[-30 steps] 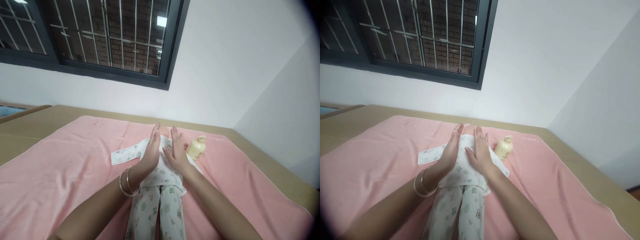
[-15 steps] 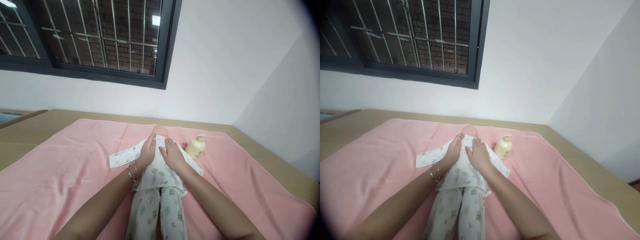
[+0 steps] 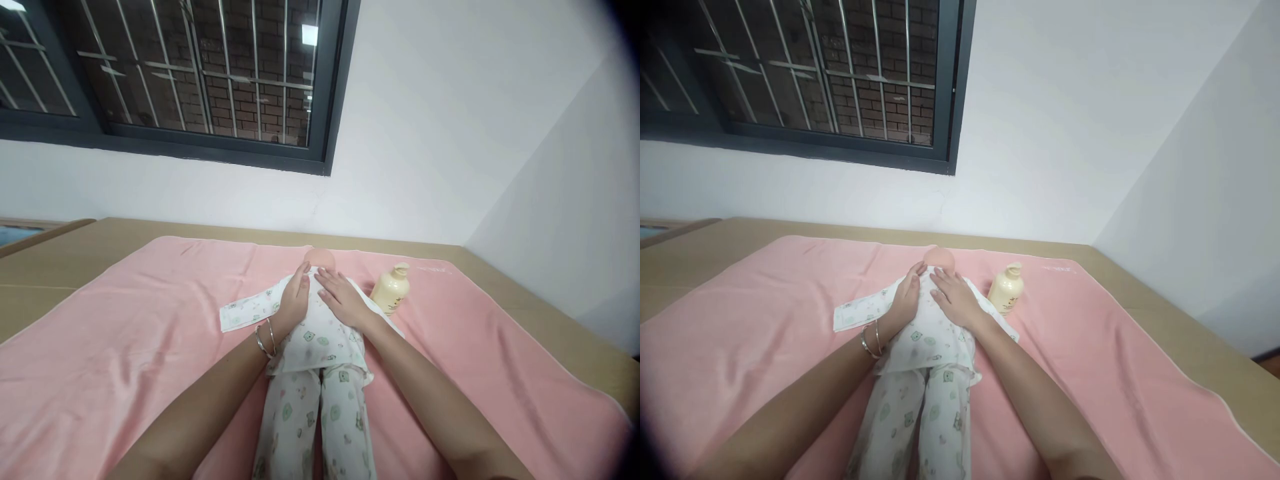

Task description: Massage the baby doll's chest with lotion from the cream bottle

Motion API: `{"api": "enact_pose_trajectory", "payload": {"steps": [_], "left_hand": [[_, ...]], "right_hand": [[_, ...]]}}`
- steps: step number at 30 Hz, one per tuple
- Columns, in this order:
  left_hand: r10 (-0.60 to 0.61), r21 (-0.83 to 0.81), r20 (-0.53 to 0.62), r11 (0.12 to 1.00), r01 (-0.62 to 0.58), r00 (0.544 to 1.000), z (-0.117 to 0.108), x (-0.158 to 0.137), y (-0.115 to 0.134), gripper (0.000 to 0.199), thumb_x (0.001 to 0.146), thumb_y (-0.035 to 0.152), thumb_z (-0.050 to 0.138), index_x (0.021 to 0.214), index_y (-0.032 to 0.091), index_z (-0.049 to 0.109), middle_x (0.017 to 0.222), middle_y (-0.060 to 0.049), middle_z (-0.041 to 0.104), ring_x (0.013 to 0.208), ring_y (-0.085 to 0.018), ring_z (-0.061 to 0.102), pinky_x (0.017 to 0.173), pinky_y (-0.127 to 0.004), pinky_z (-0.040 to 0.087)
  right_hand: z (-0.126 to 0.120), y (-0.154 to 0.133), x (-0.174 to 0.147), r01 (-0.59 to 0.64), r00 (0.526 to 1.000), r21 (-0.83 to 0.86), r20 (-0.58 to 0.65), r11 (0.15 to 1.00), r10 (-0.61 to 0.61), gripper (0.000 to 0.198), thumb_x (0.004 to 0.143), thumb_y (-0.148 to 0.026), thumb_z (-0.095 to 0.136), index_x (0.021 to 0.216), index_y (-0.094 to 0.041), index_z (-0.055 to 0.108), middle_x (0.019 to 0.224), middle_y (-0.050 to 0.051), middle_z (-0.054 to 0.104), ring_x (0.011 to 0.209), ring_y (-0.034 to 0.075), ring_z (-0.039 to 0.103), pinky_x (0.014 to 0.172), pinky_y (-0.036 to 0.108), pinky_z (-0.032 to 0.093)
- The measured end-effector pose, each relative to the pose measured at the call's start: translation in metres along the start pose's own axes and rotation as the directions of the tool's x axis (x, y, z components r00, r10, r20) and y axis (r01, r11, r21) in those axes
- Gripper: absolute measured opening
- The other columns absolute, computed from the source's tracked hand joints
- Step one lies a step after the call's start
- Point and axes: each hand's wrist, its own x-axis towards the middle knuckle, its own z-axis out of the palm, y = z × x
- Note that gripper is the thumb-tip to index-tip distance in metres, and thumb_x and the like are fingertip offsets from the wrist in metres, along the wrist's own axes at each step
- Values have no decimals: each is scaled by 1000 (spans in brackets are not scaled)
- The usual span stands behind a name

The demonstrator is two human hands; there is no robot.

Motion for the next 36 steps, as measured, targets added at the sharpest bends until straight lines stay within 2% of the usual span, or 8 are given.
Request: {"api": "enact_pose_trajectory", "payload": {"steps": [5, 10, 14, 19, 25, 31, 34, 36], "left_hand": [[2, 49, -2, 999, -2, 1000, 0, 0, 3, 54, 101, 47, 23, 138, 13, 44, 141, -15, 53, 133, -22, 48, 114, -40, 35], [-26, 107, 11, 994, 24, 1000, -1, 1, 2, 47, 99, 43, 34, 131, 13, 52, 135, -14, 58, 126, -24, 53, 109, -40, 40], [-7, 138, 16, 990, 4, 1000, -2, 0, 4, 44, 99, 39, 33, 130, 15, 53, 131, -13, 61, 122, -24, 56, 107, -40, 42], [57, 265, 35, 962, -64, 998, -1, 1, 4, 38, 97, 33, 38, 126, 16, 55, 129, -13, 62, 121, -25, 56, 106, -44, 42], [115, 532, 83, 835, -142, 990, -2, 1, 16, 30, 92, 21, 42, 113, 15, 62, 117, -14, 65, 113, -28, 58, 102, -43, 44], [98, 762, 187, 614, -208, 977, 0, -7, 43, 25, 90, 15, 42, 87, 17, 67, 88, -10, 64, 88, -26, 58, 80, -38, 48], [109, 716, 216, 658, -233, 970, -1, -3, 40, 25, 89, 15, 45, 83, 18, 69, 86, -8, 63, 88, -23, 58, 82, -37, 48], [104, 668, 165, 720, -188, 981, -2, 0, 33, 23, 88, 18, 48, 93, 20, 70, 94, -8, 64, 95, -23, 58, 88, -36, 47]], "right_hand": [[13, -29, -12, -348, 937, -153, -82, 925, 339, 67, 100, -45, 29, 145, 4, 35, 150, 27, 37, 144, 33, 27, 118, 49, 20], [16, -65, -24, -41, 998, -168, -48, 985, 33, 60, 94, -27, 37, 148, -1, 32, 156, 19, 30, 147, 29, 19, 120, 50, 12], [8, -41, -13, 139, 990, -39, 11, 989, -139, 56, 92, -21, 39, 148, -19, 38, 153, 7, 39, 148, 22, 20, 120, 52, 11], [8, -3, -2, -128, 987, 21, -92, 992, 129, 51, 100, -35, 29, 145, -15, 41, 154, 11, 37, 145, 23, 27, 118, 48, 20], [7, -25, -11, -330, 942, -178, -121, 927, 312, 58, 101, -41, 26, 143, -5, 42, 145, 22, 47, 137, 32, 41, 113, 49, 27], [0, -54, -24, -256, 966, -269, -102, 929, 237, 48, 97, -26, 35, 139, -6, 48, 137, 22, 54, 130, 31, 49, 111, 44, 30], [-1, -48, -21, -175, 979, -173, -135, 969, 152, 43, 96, -19, 33, 133, -12, 55, 137, 14, 57, 130, 24, 48, 111, 36, 30], [-1, -38, -16, -223, 962, -93, -180, 970, 204, 40, 97, -20, 32, 127, -16, 58, 131, 10, 61, 124, 21, 52, 106, 32, 34]]}}
